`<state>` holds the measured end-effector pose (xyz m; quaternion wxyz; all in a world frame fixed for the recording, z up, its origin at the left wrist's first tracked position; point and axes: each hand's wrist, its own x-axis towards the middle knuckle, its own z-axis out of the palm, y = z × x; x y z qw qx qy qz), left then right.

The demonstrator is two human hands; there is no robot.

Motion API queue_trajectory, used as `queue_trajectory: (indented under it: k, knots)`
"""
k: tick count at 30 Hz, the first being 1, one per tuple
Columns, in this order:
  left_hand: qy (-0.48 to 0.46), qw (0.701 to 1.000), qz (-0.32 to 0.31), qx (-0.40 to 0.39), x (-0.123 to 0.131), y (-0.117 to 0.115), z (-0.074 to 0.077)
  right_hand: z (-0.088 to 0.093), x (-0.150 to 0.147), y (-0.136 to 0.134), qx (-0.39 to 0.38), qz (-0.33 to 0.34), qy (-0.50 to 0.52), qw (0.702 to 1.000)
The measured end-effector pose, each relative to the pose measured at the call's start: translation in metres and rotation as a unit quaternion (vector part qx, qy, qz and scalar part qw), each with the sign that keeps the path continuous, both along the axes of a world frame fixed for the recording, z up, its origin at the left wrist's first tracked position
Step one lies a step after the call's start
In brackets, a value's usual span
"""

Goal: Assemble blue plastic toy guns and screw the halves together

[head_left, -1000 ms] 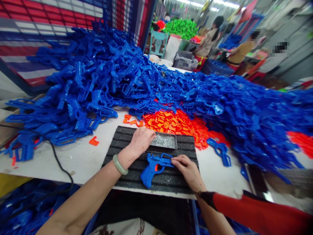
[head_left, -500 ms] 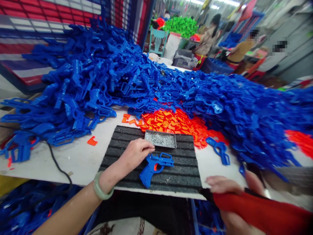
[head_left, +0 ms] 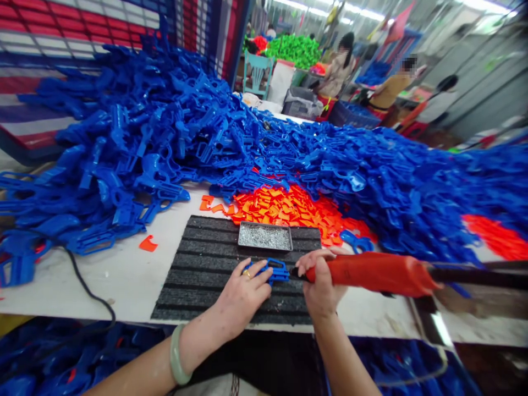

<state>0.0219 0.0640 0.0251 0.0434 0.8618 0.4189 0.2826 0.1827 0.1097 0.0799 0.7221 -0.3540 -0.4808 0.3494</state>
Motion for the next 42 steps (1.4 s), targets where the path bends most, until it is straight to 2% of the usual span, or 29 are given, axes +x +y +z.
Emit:
queue_trajectory:
  k: [5,10,13,16,17,20,24,37,42]
  knots:
    - [0.016,1.0,-0.001,-0.004,0.0,-0.001,-0.005,-0.007,0.004,0.005,-0.016,0.038,-0.028,0.999]
    - [0.007,1.0,-0.005,-0.03,0.0,-0.002,0.0,-0.013,0.009,0.001,0.037,0.109,-0.066,0.991]
    - [-0.005,0.999,-0.004,-0.044,0.0,-0.001,0.003,-0.004,0.006,-0.007,0.04,0.057,-0.072,0.995]
    - [-0.021,0.998,0.004,-0.052,0.0,-0.003,0.008,0.011,-0.001,-0.021,0.034,-0.011,-0.024,0.999]
    - [-0.03,0.998,0.014,-0.054,0.0,-0.005,0.009,0.016,-0.003,-0.027,0.032,-0.008,-0.005,0.999]
    - [-0.059,0.995,0.055,-0.064,0.002,-0.014,0.015,0.022,-0.01,-0.043,0.014,0.057,0.036,0.998]
    - [-0.078,0.992,0.053,-0.085,0.004,-0.024,0.019,0.021,-0.014,-0.055,0.009,0.097,0.053,0.994]
    - [-0.126,0.986,0.063,-0.086,0.005,-0.029,0.017,0.028,-0.011,-0.056,0.0,0.099,0.056,0.993]
    - [-0.142,0.982,0.087,-0.087,0.006,-0.029,0.017,0.028,-0.011,-0.057,-0.007,0.091,0.043,0.995]
